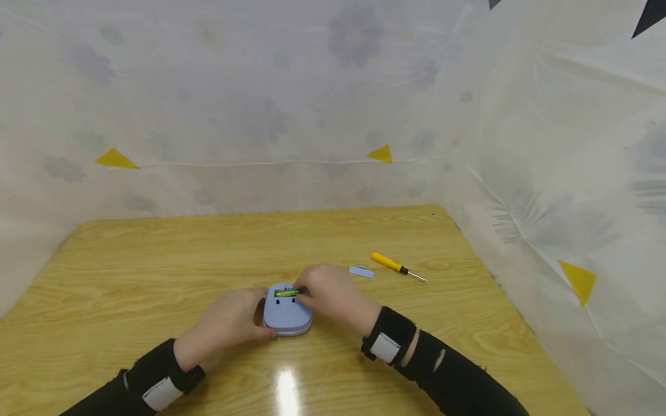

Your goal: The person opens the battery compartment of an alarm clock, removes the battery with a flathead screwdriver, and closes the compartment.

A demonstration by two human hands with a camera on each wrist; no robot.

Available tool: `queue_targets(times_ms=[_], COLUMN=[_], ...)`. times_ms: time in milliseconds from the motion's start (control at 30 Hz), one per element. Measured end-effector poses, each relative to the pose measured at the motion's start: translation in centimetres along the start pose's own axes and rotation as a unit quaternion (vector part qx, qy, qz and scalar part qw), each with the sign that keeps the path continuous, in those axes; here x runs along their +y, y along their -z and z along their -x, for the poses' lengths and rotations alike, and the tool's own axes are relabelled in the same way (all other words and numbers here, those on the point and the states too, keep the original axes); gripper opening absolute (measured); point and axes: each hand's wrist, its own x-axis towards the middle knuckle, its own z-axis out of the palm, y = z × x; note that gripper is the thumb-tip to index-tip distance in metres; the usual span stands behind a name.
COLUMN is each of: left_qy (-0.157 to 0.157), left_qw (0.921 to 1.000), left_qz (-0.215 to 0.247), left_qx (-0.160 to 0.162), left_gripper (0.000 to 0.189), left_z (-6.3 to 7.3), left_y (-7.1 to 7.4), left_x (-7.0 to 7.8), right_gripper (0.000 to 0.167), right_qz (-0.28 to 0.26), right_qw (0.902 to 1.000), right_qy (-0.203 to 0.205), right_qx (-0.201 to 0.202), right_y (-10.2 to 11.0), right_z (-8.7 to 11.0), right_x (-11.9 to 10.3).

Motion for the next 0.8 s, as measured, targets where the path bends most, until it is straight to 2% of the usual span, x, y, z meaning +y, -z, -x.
queue_targets(times_ms=[800], left_qy=[0.010], left_qw=[0.9999], left_qz=[-0.007], left_qx=[0.001], left_gripper=[0.069], left_z=[-0.06], left_y=[-0.07], left_x=[0.04], right_gripper=[0.013], right_qz=[0.045], right_qw=[0.9985], right_qy=[0.017], right_qx=[0.024], right_y=[-0.54], right_z=[-0.58], right_x=[-0.38])
